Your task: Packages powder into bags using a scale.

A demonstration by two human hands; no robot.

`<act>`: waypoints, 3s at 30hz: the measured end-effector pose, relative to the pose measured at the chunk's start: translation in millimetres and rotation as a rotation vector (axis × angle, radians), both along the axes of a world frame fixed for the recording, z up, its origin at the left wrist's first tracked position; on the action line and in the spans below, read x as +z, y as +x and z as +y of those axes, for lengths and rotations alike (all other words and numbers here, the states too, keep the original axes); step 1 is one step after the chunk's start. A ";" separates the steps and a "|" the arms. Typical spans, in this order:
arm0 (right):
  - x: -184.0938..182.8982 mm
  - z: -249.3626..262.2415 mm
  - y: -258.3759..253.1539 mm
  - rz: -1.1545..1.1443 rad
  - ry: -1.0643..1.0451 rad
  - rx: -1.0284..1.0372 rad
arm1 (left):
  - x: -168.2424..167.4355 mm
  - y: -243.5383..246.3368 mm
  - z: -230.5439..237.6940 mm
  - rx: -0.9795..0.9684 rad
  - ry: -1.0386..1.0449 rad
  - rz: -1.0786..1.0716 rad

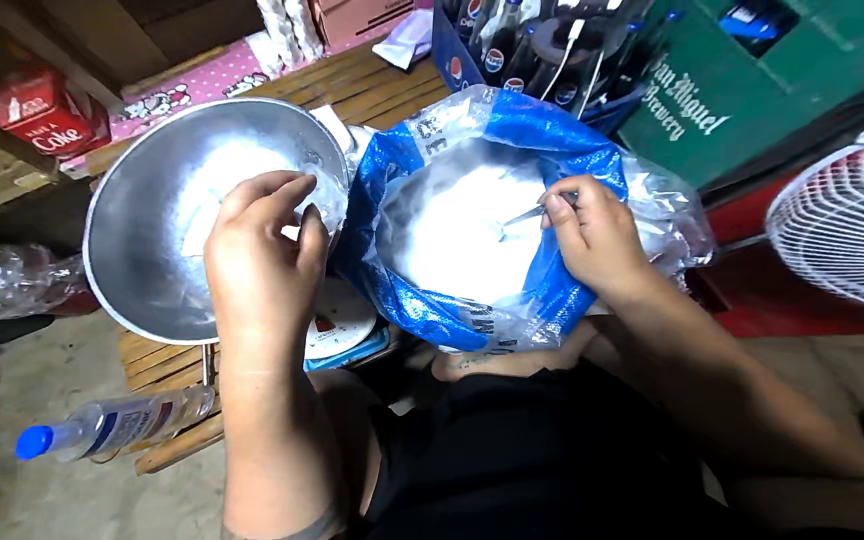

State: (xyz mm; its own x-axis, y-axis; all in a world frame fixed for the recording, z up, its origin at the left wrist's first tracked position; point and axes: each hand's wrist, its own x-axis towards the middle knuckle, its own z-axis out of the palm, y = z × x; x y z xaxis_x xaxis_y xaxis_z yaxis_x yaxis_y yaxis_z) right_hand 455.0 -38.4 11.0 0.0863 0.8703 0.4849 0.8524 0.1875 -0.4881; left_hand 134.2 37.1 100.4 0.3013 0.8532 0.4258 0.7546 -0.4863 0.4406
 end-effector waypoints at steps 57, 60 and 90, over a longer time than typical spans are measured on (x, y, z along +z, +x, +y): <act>137.5 53.1 -130.0 0.197 0.229 0.504 | 2.6 -1.1 -5.4 -0.031 -0.052 -0.137; 141.9 51.7 -136.6 -0.082 0.309 0.495 | 0.6 -1.2 0.2 -0.016 -0.033 -0.159; 4.2 21.4 -8.9 -0.113 -0.045 0.043 | 2.4 0.0 -1.2 0.017 -0.078 -0.065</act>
